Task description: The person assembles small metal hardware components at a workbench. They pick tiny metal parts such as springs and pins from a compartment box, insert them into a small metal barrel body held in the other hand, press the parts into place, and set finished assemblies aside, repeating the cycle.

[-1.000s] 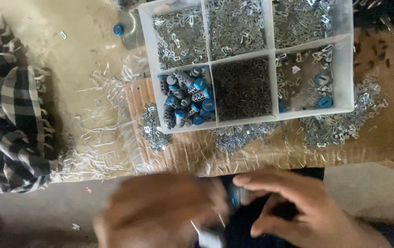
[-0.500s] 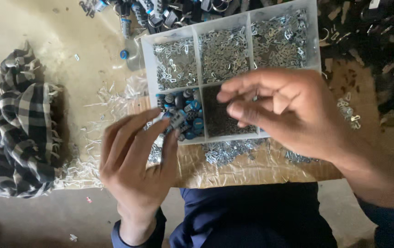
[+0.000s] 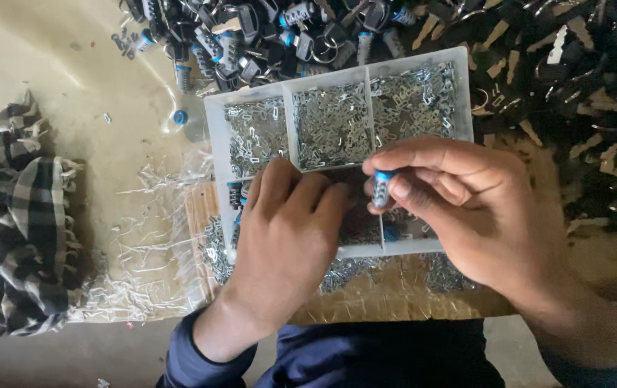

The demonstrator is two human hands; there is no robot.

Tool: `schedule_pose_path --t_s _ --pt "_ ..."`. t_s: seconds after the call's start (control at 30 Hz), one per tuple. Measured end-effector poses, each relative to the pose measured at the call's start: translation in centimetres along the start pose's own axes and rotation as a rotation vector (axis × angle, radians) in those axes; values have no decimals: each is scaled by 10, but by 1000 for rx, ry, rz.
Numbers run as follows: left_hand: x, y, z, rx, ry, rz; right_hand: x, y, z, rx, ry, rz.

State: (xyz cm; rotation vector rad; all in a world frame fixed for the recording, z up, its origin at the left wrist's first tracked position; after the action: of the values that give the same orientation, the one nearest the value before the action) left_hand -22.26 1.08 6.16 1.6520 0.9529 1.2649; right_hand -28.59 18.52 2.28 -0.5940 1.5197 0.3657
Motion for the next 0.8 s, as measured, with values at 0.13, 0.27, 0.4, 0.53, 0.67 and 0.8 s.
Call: schedule_pose_path --t_s 0.13,0.27,0.4,0.53,0.67,0.8 --pt "-3 -1 9 152 60 255 -8 -6 0 -18 60 78" --pt "-6 0 16 202 117 384 -15 -13 2 -36 57 156" --pt "-8 6 16 219 172 570 -17 -15 2 -39 49 234" --pt "-5 6 14 189 247 683 -18 -13 0 -56 70 274" --pt "-3 4 13 167 306 718 -18 -10 3 -81 51 265" --pt "-3 4 13 179 274 672 -18 -10 5 -97 66 284"
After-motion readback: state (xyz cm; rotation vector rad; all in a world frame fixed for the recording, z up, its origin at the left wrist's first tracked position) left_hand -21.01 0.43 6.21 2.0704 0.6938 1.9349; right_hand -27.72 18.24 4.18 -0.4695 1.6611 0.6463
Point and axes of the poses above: each hand's wrist, its own z-axis away from the middle knuckle, its own y-axis out of the back of the hand, x = y × z, the point moved 4 cm from there along -z, towards the middle knuckle, and after that the axes turned 3 degrees about y, right-handed, at the moved point
